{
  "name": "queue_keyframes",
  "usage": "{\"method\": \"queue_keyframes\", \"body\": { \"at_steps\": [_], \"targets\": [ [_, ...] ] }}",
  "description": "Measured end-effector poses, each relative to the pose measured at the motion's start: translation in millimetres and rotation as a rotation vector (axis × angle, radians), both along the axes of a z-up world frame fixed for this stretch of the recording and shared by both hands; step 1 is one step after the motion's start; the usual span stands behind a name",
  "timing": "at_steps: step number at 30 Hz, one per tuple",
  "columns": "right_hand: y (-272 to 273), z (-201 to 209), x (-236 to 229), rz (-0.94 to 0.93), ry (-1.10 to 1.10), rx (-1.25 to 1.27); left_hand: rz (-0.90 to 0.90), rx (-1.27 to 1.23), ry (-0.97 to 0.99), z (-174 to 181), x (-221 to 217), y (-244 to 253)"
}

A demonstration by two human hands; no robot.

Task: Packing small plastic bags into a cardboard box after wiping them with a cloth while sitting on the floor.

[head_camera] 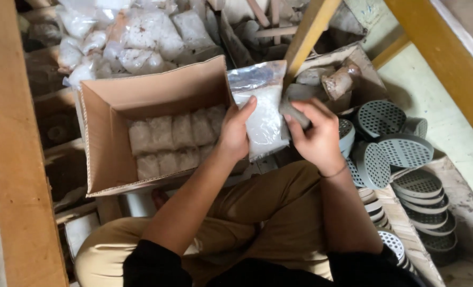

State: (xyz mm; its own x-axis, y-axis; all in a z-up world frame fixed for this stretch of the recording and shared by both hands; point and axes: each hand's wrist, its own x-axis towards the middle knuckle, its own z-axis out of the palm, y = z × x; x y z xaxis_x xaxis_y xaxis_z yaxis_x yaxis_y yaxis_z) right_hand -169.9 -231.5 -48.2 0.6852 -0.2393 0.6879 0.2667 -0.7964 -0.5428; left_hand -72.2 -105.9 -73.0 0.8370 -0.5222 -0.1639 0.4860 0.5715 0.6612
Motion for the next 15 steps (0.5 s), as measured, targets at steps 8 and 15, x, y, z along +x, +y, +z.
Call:
{"method": "queue_keyframes", "body": {
  "at_steps": [8,15],
  "targets": [
    [12.9,-2.6,8.4,-0.233,-0.053,-0.279,-0.002,0.371,-0.148,39.9,5.3,-19.7],
    [4.6,-23.7,27.5,-0.276,0.031,-0.396,-0.100,0.403,-0.329,54.8,11.4,-14.3]
  ]
}}
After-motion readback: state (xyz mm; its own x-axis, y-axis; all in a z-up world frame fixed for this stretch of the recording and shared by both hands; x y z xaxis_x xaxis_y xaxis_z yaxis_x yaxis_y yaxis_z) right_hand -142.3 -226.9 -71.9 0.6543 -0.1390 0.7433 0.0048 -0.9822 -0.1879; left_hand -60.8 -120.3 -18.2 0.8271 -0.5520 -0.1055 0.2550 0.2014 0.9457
